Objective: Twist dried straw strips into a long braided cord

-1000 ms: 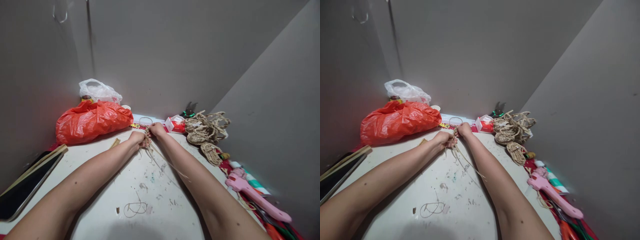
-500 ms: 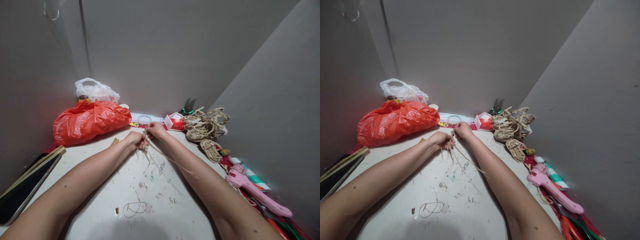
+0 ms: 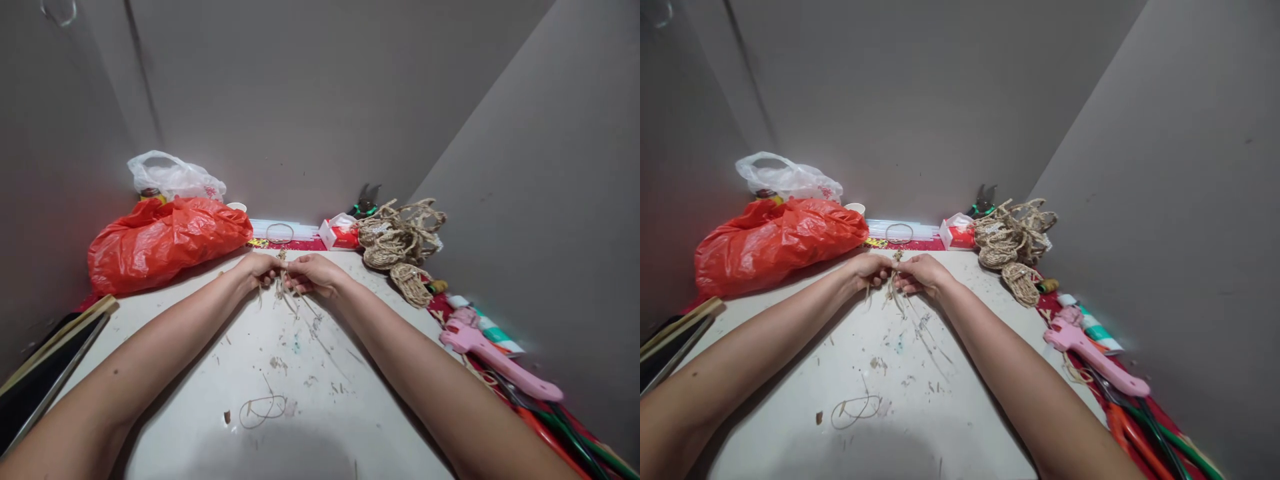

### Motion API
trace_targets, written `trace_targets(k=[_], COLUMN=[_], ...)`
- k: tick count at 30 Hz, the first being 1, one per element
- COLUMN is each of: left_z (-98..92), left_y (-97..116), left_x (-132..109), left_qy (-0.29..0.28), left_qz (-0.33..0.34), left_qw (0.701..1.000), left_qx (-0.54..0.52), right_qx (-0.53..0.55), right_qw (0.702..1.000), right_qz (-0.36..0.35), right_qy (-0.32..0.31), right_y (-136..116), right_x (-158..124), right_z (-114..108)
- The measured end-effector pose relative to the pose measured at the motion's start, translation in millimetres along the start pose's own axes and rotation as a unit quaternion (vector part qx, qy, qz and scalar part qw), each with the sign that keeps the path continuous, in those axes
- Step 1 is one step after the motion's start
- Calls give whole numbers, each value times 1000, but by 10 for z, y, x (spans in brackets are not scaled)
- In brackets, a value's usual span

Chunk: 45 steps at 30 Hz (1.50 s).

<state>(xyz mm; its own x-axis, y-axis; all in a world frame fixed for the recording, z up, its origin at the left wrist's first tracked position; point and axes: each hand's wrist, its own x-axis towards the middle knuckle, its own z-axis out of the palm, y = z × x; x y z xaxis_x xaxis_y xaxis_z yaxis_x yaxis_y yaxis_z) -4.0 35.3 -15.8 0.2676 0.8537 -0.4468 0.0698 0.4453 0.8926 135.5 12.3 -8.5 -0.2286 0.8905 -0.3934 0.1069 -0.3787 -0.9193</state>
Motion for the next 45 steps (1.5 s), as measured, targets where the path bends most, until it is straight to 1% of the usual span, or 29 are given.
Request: trace_targets(k=[2,5,9,14,19,26,28,31,33,41,43,45], left_z=[0,-8,-44,-61,-43,-30,-25,-22,-25,-19,-25,-41], left_y=[11,32,30,-23,-12,21,24,23,17,-6,1,11], left_x=[-10,-32,-20,31,23,-10,-17,-14,-5,10,8,3], left_qy=[6,6,-14,-22,-17,-25,-24,-19,-16,0,-5,-23], left_qz=[8,14,15,46,47,36,34,37,45,58,52,42], left_qw=[1000,1000,999,998,998,999,999,999,999,998,998,998], left_qx=[12,25,27,29,31,30,27,26,24,31,35,37], right_qx=[13,22,31,36,31,54,47,22,11,33,22,8], right_qw=[1000,999,999,998,998,996,997,1000,1000,999,1000,1000], right_qz=[17,22,22,33,46,64,54,4,-15,1,3,6], right_qy=[-19,-15,-10,-26,-12,-21,-22,-6,3,-15,-4,5], right_y=[46,90,85,65,44,50,62,73,78,115,117,109], right_x=[22,34,14,11,-8,2,9,4,-1,45,55,55], right_z=[-30,-59,-72,-52,-15,-9,-7,2,2,-23,-36,-58])
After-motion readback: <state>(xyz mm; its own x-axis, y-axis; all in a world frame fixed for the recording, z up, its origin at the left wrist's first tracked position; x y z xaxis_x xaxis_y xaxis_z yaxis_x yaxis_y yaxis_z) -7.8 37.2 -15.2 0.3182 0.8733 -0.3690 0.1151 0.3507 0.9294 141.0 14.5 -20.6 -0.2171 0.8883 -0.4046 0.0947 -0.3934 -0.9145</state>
